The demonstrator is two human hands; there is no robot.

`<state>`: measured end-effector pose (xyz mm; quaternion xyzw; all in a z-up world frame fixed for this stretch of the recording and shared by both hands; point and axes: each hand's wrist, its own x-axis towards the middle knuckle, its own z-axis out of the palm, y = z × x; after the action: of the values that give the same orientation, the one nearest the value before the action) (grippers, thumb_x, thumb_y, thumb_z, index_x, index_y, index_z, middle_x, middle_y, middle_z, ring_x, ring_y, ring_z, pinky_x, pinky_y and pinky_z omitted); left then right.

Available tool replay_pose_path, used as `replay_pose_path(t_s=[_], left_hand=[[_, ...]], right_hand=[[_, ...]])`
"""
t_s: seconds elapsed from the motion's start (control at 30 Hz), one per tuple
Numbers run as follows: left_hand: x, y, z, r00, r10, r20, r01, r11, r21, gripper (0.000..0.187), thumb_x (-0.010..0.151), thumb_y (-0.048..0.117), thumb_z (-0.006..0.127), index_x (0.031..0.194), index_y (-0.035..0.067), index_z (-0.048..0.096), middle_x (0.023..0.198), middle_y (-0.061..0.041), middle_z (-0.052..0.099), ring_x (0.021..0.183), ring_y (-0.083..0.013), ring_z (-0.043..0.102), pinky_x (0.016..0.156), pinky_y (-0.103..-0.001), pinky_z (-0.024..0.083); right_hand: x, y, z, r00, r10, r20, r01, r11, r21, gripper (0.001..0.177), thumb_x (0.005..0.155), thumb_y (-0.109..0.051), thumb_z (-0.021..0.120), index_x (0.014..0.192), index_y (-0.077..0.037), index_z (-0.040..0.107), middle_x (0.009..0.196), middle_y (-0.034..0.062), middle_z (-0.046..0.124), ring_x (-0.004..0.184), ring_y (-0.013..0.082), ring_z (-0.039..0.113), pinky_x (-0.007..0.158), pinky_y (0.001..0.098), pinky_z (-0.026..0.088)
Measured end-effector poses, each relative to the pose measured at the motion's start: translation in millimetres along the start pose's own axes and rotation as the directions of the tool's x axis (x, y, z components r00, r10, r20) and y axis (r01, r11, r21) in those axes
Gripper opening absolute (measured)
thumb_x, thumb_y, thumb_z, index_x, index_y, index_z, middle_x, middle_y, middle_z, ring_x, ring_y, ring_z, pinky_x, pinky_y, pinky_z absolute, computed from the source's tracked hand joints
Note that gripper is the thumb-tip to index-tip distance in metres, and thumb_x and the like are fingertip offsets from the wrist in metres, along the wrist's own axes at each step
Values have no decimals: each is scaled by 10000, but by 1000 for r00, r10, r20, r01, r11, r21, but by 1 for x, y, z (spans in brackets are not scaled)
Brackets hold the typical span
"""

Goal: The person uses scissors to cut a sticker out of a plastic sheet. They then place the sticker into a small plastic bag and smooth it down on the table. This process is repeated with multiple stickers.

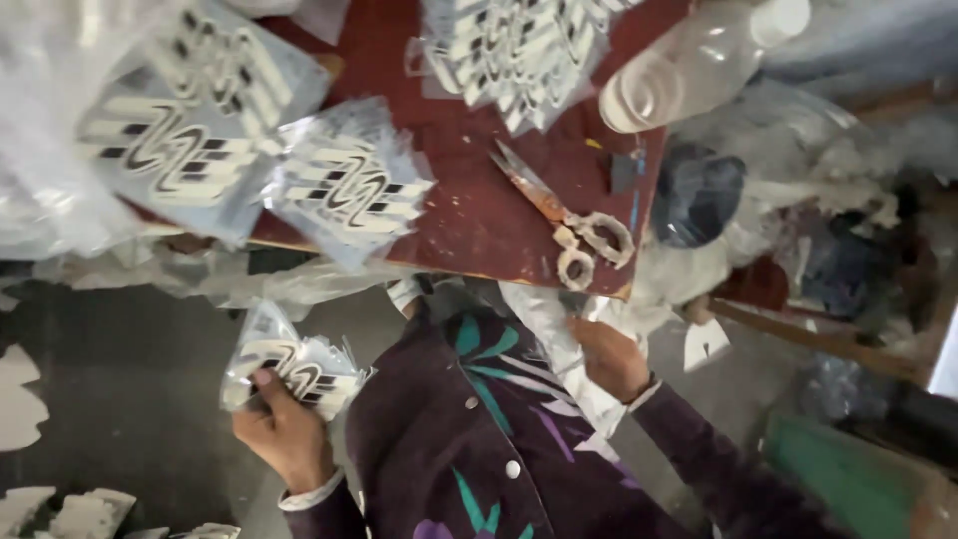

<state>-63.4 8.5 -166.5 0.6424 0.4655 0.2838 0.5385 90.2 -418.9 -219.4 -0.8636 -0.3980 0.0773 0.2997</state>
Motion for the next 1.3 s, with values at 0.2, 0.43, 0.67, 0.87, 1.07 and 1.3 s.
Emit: replay_pose_path(t_s=[0.2,0.43,0.67,0.87,1.07,1.3], left_hand=[[9,51,39,985,-1,171,21,994,-110,186,1119,82,532,1147,-61,647,1011,-63,698,858,-111,627,772,-263,508],[4,73,62,937,157,311,-116,982,-146,190,1094,67,539,1188,-60,645,1075,-52,708,942,-110,616,851,-269,503],[-13,68,58,919,192,345,-174,981,-84,185,1079,101,569,1135,-40,676,1015,-63,733,894,-128,625,836,-289,512],[-30,53,59,955,67,290,-24,989,-149,190,1069,113,570,1147,-28,670,1022,-69,724,902,-114,623,824,-283,515],[-41,60,79,948,63,313,-23,991,-130,205,1065,108,580,1189,-27,672,1036,-73,739,901,-125,640,833,-286,534],[-41,76,154,842,305,444,-221,947,-231,355,999,104,669,1280,-65,534,1158,-165,687,1037,-235,656,940,-352,514]], right_hand=[[-30,77,11,922,315,-223,-374,872,-315,616,637,-137,838,1202,26,658,1141,233,691,982,439,694,844,470,573],[85,-4,-79,543,684,-487,-683,697,217,287,918,-237,763,1150,-81,700,1096,106,704,897,288,689,756,442,530],[184,-56,-64,923,52,-382,-194,919,-344,476,821,-314,839,1170,-24,694,1113,171,642,1026,390,583,878,498,455],[184,-13,-75,910,103,-401,-285,858,-428,396,861,-306,805,1171,-79,708,1157,150,643,1089,384,580,940,483,473],[191,47,-107,915,141,-377,-275,903,-329,384,922,-183,776,1283,-67,723,1147,178,621,1090,393,561,962,508,446],[178,2,-128,801,286,-526,-292,954,75,171,957,-43,790,1089,-27,683,1000,126,684,817,214,657,735,332,532]])
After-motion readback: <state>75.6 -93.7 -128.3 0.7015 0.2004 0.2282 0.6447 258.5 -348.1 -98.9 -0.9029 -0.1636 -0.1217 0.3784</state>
